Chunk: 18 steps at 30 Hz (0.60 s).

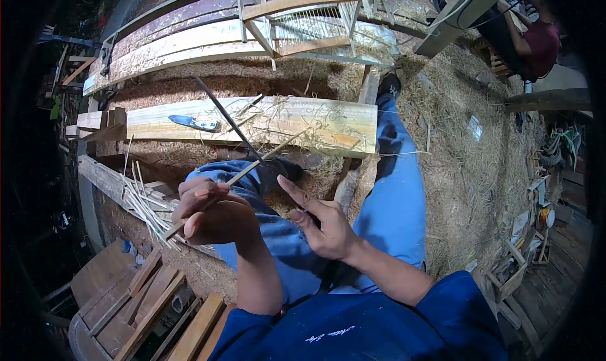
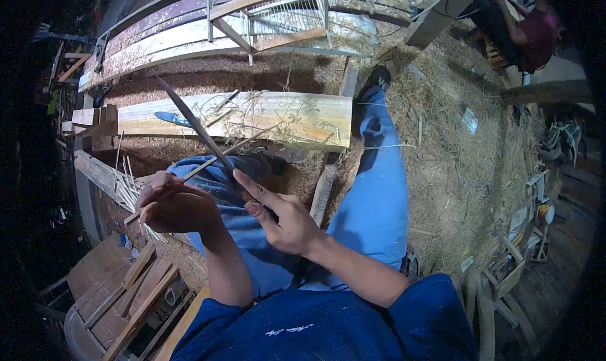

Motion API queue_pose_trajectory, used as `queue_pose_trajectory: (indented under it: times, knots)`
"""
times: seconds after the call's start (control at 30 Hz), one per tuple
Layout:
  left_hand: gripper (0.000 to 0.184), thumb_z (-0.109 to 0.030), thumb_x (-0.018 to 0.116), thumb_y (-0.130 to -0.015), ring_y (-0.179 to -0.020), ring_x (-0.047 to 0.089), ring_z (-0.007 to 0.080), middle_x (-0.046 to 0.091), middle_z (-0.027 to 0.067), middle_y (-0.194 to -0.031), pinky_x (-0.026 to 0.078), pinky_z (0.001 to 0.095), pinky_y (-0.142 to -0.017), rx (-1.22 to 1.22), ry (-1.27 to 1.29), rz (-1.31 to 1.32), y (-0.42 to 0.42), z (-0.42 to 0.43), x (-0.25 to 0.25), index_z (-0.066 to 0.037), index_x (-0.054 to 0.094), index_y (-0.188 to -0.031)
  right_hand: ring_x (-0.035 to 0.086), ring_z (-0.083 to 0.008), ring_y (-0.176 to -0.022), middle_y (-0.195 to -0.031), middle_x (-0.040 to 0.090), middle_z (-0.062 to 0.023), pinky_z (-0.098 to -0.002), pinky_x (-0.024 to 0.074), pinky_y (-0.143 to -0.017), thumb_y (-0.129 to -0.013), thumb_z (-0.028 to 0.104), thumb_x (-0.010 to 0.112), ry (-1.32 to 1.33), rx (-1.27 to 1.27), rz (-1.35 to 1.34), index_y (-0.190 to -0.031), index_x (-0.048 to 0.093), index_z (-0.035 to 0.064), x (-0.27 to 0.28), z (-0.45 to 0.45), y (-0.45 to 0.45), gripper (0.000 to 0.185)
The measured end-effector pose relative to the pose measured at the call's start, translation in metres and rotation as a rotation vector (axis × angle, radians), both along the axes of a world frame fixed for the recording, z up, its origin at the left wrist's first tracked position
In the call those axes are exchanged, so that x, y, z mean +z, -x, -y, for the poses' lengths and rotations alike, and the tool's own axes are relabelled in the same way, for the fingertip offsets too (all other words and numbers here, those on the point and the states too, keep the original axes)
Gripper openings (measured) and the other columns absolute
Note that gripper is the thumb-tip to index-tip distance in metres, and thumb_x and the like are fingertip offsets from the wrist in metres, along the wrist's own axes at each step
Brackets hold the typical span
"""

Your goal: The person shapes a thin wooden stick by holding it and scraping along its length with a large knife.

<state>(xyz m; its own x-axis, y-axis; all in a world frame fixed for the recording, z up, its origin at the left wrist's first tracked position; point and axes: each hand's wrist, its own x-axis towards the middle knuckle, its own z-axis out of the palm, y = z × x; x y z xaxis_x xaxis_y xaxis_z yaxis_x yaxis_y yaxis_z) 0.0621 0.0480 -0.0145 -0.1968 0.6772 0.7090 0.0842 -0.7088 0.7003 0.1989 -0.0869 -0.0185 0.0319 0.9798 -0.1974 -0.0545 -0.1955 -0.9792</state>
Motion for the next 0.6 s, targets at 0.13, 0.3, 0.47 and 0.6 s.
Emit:
queue_pose_trajectory:
  times: [0.13, 0.3, 0.47, 0.6]
  knots:
    - [0.064, -0.061, 0.038, -0.102, -0.050, 0.051, 0.0175, 0.052, 0.0092, -0.057, 0.039, 0.0290, -0.048, 0.065, -0.024, 0.067, -0.011, -0.004, -0.003, -0.002, 0.051, -0.084, 0.074, -0.0320, -0.084, -0.120, 0.065, -0.0263, -0.0367, 0.0545, -0.077, -0.102, 0.016, 0.055, 0.022, -0.011, 0.041, -0.154, 0.039, 0.0170, -0.006, 0.000, 0.002, 0.055]
    - [0.063, -0.061, 0.041, -0.102, -0.043, 0.046, 0.0154, 0.050, 0.0083, -0.056, 0.035, 0.0279, -0.045, 0.060, -0.070, 0.013, -0.028, -0.001, 0.007, -0.002, 0.050, -0.081, 0.070, -0.0397, -0.099, -0.128, 0.062, -0.0248, -0.0382, 0.0544, -0.083, -0.102, 0.016, 0.054, -0.169, -0.051, -0.019, -0.154, 0.039, 0.0154, 0.010, -0.011, 0.001, 0.054]
    - [0.057, -0.054, 0.042, -0.104, -0.041, 0.040, 0.0133, 0.044, 0.0048, -0.053, 0.033, 0.0267, -0.044, 0.097, -0.088, 0.016, -0.032, 0.000, 0.007, -0.002, 0.048, -0.081, 0.062, -0.0411, -0.112, -0.134, 0.057, -0.0243, -0.0390, 0.0540, -0.087, -0.102, 0.016, 0.053, -0.184, -0.132, 0.107, -0.153, 0.040, 0.0135, -0.016, 0.000, 0.012, 0.052]
    - [0.054, -0.049, 0.042, -0.106, -0.042, 0.037, 0.0116, 0.041, 0.0026, -0.053, 0.031, 0.0248, -0.045, 0.185, -0.049, 0.047, -0.035, 0.002, 0.012, -0.002, 0.048, -0.080, 0.058, -0.0413, -0.118, -0.135, 0.055, -0.0262, -0.0386, 0.0536, -0.089, -0.103, 0.018, 0.052, -0.151, -0.216, 0.147, -0.152, 0.040, 0.0139, -0.032, -0.010, 0.006, 0.051]
